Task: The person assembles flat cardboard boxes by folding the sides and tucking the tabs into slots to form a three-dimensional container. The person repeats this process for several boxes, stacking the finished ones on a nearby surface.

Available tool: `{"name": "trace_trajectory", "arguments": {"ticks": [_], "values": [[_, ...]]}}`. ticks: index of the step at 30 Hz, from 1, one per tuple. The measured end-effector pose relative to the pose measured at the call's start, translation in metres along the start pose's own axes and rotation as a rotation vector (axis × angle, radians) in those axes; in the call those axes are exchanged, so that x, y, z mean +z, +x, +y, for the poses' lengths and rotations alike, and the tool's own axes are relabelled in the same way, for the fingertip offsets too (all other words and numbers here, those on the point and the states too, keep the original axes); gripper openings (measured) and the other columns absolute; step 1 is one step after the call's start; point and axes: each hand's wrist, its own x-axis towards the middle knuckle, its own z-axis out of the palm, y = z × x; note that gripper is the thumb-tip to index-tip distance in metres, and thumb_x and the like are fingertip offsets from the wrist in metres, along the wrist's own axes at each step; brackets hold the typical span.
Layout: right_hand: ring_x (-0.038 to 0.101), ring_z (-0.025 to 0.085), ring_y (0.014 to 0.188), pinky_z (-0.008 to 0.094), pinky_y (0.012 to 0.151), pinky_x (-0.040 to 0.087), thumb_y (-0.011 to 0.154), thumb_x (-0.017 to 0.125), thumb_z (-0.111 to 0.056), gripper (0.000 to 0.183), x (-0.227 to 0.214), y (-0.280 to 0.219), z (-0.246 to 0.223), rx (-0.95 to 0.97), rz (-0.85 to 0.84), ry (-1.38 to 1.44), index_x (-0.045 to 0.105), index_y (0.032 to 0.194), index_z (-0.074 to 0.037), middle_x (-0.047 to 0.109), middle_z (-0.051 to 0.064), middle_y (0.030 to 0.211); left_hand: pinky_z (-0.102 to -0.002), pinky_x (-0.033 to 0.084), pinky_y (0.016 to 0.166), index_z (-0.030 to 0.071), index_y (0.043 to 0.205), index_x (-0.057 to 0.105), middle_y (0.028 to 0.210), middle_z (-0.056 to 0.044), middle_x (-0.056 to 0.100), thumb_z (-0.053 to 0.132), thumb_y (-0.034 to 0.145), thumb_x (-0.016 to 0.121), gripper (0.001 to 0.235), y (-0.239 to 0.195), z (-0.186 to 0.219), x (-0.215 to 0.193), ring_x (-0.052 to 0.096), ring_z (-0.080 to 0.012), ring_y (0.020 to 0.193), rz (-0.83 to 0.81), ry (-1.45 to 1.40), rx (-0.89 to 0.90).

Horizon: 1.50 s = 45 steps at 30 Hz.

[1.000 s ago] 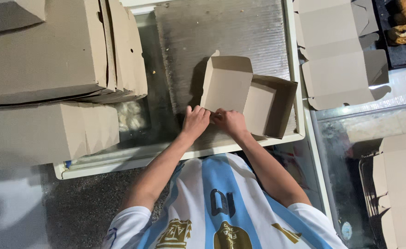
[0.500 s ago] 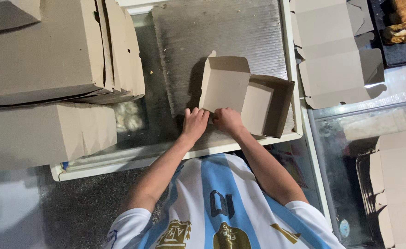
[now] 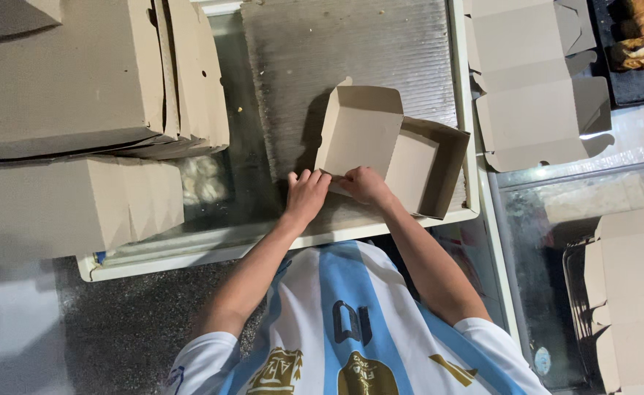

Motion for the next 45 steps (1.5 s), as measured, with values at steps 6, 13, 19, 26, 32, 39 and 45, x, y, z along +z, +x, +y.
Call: {"name": "trace_trajectory", "arguments": {"ticks": [6,13,19,26,32,39,45], "values": [[0.072,0.043,0.088,0.053,0.076,0.055,0.089,0.064,-0.043,0.038,0.014,0.009,0.01,-0.067,-0.038,-0.113,0.077,0.089,-0.007,0.073,0.02,0.082,-0.046,0.039,0.073,0.018,0.092,0.058,0.077,0.0,0.052,0.021,0.094,0.059,0.003,-0.005,0.009,0.0,0.059,-0.0257,0.078,-0.038,0.027,-0.046],[0.074,0.033,0.087,0.044,0.077,0.056,0.097,0.06,-0.037,0.03,0.003,-0.002,-0.002,0.039,-0.025,-0.028,0.075,0.092,-0.012,0.075,0.011,0.086,-0.047,0.041,0.079,0.022,0.098,0.06,0.081,0.0,0.052,0.02,0.091,0.06,0.008,-0.005,0.004,-0.004,0.059,-0.0241,0.084,-0.03,0.042,0.027],[0.073,0.037,0.103,0.051,0.086,0.057,0.098,0.058,-0.036,0.031,-0.001,-0.008,-0.01,0.009,-0.032,0.007,0.073,0.118,-0.017,0.076,0.013,0.104,-0.045,0.04,0.079,0.026,0.102,0.06,0.085,0.002,0.053,0.019,0.094,0.056,0.012,-0.009,-0.008,0.003,0.056,-0.0207,0.087,-0.057,0.092,0.095],[0.072,0.037,0.108,0.053,0.093,0.056,0.098,0.058,-0.038,0.029,-0.003,-0.02,-0.014,0.039,0.001,-0.045,0.069,0.121,-0.023,0.077,0.01,0.11,-0.042,0.038,0.081,0.025,0.107,0.061,0.085,0.005,0.054,0.015,0.1,0.055,0.015,-0.005,-0.014,-0.01,0.054,-0.0179,0.086,-0.139,0.032,0.14],[0.073,0.04,0.101,0.055,0.089,0.057,0.098,0.06,-0.033,0.025,-0.005,-0.034,-0.02,-0.041,0.07,-0.086,0.07,0.116,-0.02,0.077,0.013,0.104,-0.043,0.038,0.082,0.028,0.108,0.064,0.086,0.004,0.057,0.016,0.099,0.055,0.018,-0.003,-0.015,-0.01,0.055,-0.0179,0.086,-0.184,-0.036,0.143],[0.075,0.037,0.096,0.052,0.084,0.059,0.095,0.063,-0.028,0.024,-0.001,-0.026,0.0,0.029,0.112,-0.071,0.074,0.113,-0.016,0.078,0.012,0.1,-0.051,0.038,0.089,0.024,0.119,0.06,0.091,0.0,0.059,0.015,0.106,0.047,0.02,-0.011,-0.019,0.0,0.06,-0.0266,0.09,-0.326,-0.189,-0.026],[0.074,0.042,0.093,0.057,0.082,0.058,0.092,0.065,-0.034,0.028,0.001,-0.023,0.012,-0.035,0.09,-0.139,0.074,0.112,-0.016,0.078,0.015,0.095,-0.046,0.043,0.085,0.025,0.115,0.053,0.086,-0.002,0.067,0.022,0.107,0.049,0.009,-0.023,-0.024,0.002,0.068,-0.0266,0.094,-0.26,-0.338,-0.158]]}}
